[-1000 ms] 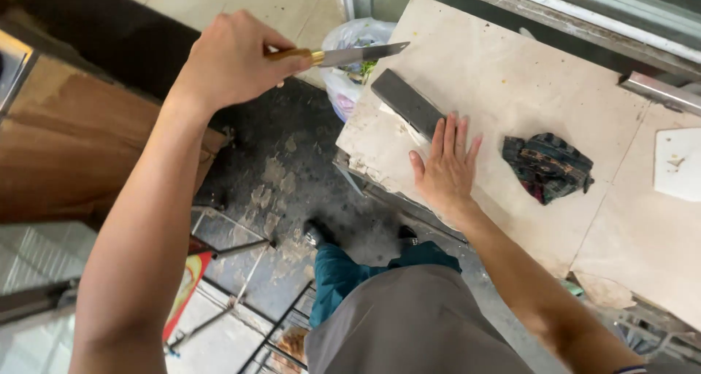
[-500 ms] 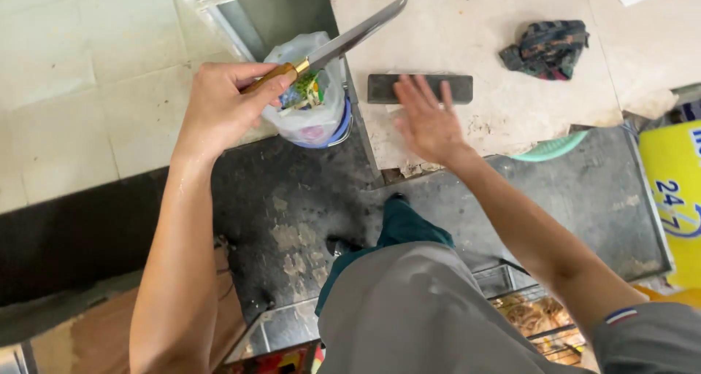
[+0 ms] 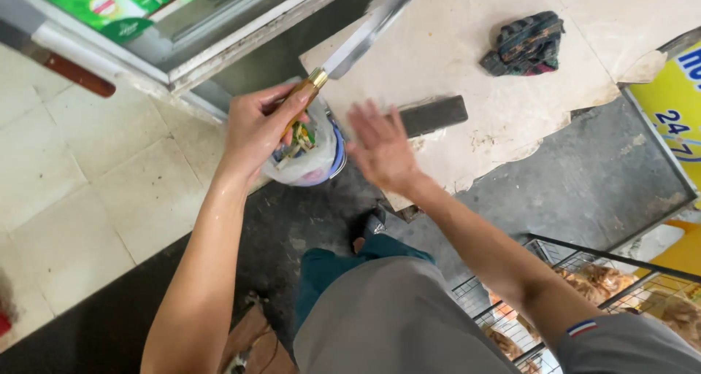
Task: Cooking sliced meat in a pan, seasoning it with sauce, and preparing additional meat portions on a cutting board.
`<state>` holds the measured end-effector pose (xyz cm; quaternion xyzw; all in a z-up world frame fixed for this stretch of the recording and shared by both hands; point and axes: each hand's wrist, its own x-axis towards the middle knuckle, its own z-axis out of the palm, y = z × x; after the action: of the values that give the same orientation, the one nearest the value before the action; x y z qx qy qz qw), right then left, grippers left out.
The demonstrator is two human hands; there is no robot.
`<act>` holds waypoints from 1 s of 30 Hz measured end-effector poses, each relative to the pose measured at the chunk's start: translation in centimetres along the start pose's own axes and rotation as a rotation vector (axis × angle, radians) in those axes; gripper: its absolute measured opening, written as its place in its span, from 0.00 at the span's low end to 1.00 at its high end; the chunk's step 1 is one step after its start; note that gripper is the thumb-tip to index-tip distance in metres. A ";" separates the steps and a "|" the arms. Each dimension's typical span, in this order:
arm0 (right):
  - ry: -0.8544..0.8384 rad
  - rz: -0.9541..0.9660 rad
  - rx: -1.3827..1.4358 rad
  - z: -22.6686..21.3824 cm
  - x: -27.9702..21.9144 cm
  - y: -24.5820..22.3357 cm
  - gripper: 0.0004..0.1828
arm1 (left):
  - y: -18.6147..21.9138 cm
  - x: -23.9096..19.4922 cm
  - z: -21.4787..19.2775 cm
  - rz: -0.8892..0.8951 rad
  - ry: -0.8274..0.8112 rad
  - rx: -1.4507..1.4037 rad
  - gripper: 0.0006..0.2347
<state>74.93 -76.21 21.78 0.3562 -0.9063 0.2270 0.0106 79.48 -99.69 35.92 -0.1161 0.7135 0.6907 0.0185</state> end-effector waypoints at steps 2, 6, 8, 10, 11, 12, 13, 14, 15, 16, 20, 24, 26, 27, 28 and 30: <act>0.122 0.152 -0.041 -1.2 -0.3 5.5 0.30 | -0.6 0.6 -0.4 -0.022 -0.027 0.016 0.15; 0.668 0.622 -0.046 -6.6 0.0 17.1 0.36 | -1.1 4.1 -1.6 -0.068 -0.038 0.024 0.15; 0.702 0.809 -0.171 -7.6 0.4 21.1 0.44 | -1.5 5.8 -1.9 -0.065 -0.073 0.003 0.16; 0.593 0.957 -0.178 -7.2 1.0 25.1 0.56 | -1.6 7.7 -2.0 -0.084 -0.123 -0.028 0.14; 0.610 0.976 -0.181 -6.2 1.9 27.3 0.56 | -1.2 8.9 -1.9 -0.077 -0.146 -0.019 0.14; 0.623 0.918 -0.043 -5.3 2.8 29.6 0.40 | -0.9 10.0 -1.7 -0.055 -0.162 -0.030 0.14; 0.632 0.862 0.092 -4.3 3.3 31.8 0.25 | -0.7 11.0 -1.6 -0.038 -0.182 -0.040 0.14; 0.650 0.883 0.087 -5.4 5.0 29.0 0.25 | -0.3 12.0 -1.3 -0.036 -0.209 -0.032 0.14; 0.576 0.834 0.154 -6.4 6.5 26.2 0.27 | -0.1 12.9 -1.0 -0.038 -0.217 -0.067 0.14; 0.504 0.782 0.220 -7.4 8.1 23.4 0.30 | 0.1 13.8 -0.7 -0.041 -0.225 -0.102 0.15; 0.709 0.801 0.024 -5.0 9.5 13.6 0.35 | -1.6 17.2 1.4 0.012 -0.341 -0.107 0.16; 0.784 0.836 0.838 -5.6 9.4 -1.0 0.32 | -4.1 15.0 5.4 0.353 -0.358 0.047 0.17; 0.878 0.831 0.947 -4.8 8.0 -3.7 0.35 | -5.3 12.7 7.1 0.539 -0.393 0.146 0.17; 0.981 0.842 0.928 -4.2 6.9 -3.8 0.32 | -5.9 11.5 7.5 0.620 -0.491 0.139 0.18; 1.083 0.851 0.906 -3.5 5.6 -4.0 0.29 | -6.4 10.2 7.9 0.701 -0.589 0.128 0.19; 1.209 0.983 0.902 -4.8 2.5 -5.3 0.25 | -8.0 9.9 7.7 0.786 -0.733 0.139 0.19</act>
<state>75.82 -79.25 28.67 -0.2815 -0.6208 0.6889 0.2465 70.35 -93.66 25.83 0.4096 0.6941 0.5918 0.0138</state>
